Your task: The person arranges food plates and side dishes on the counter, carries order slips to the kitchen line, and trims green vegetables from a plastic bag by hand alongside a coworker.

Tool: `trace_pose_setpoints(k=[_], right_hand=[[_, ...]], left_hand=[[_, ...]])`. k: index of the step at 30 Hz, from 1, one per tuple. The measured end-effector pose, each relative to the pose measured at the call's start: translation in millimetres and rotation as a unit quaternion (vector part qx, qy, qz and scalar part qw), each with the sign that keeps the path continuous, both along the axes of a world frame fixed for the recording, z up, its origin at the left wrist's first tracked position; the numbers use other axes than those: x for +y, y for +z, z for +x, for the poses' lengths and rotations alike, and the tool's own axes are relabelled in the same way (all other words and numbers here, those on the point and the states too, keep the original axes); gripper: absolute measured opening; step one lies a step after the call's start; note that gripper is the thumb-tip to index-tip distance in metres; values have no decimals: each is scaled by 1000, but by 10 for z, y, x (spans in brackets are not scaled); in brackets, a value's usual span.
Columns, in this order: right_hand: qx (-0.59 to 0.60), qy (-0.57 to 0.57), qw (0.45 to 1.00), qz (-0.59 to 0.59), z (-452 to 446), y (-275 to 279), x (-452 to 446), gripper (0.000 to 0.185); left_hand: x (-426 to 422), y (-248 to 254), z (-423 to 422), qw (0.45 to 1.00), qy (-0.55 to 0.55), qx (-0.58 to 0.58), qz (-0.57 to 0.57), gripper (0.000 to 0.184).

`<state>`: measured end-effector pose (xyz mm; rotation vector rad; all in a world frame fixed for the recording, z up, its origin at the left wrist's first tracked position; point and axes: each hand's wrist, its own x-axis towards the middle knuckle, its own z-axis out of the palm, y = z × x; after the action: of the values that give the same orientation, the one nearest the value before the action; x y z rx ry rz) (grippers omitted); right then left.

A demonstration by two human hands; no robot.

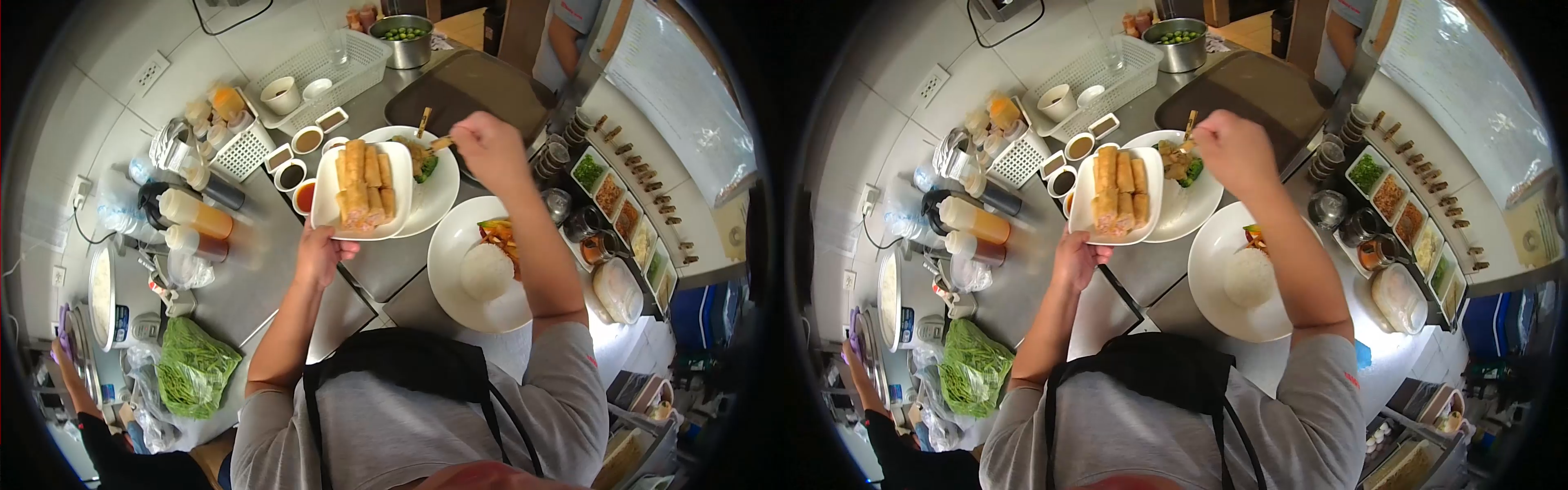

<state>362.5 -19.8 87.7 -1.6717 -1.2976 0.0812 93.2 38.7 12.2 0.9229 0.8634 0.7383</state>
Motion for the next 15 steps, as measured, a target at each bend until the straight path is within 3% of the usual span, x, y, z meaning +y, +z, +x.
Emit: trace_pose_setpoints(k=[5, 8, 9, 10, 12, 15], right_hand=[[-64, -25, 994, -83, -52, -258, 234, 25], [81, -25, 990, -116, 52, -608, 149, 42], [245, 24, 946, -213, -27, -513, 35, 51], [399, 72, 864, -298, -121, -424, -98, 61], [467, 169, 815, -298, -201, -553, -219, 55], [535, 113, 806, -227, -135, -669, -136, 40]], left_hand=[[-69, 81, 270, 1000, -24, 11, 9, 44], [-12, 45, 376, 999, -32, 16, -3, 43], [33, 8, 411, 999, -47, 8, 2, 44], [66, 5, 466, 999, -52, 11, 7, 43], [104, 32, 612, 998, -61, 18, 17, 43], [229, 80, 931, 992, -110, 45, 37, 39]])
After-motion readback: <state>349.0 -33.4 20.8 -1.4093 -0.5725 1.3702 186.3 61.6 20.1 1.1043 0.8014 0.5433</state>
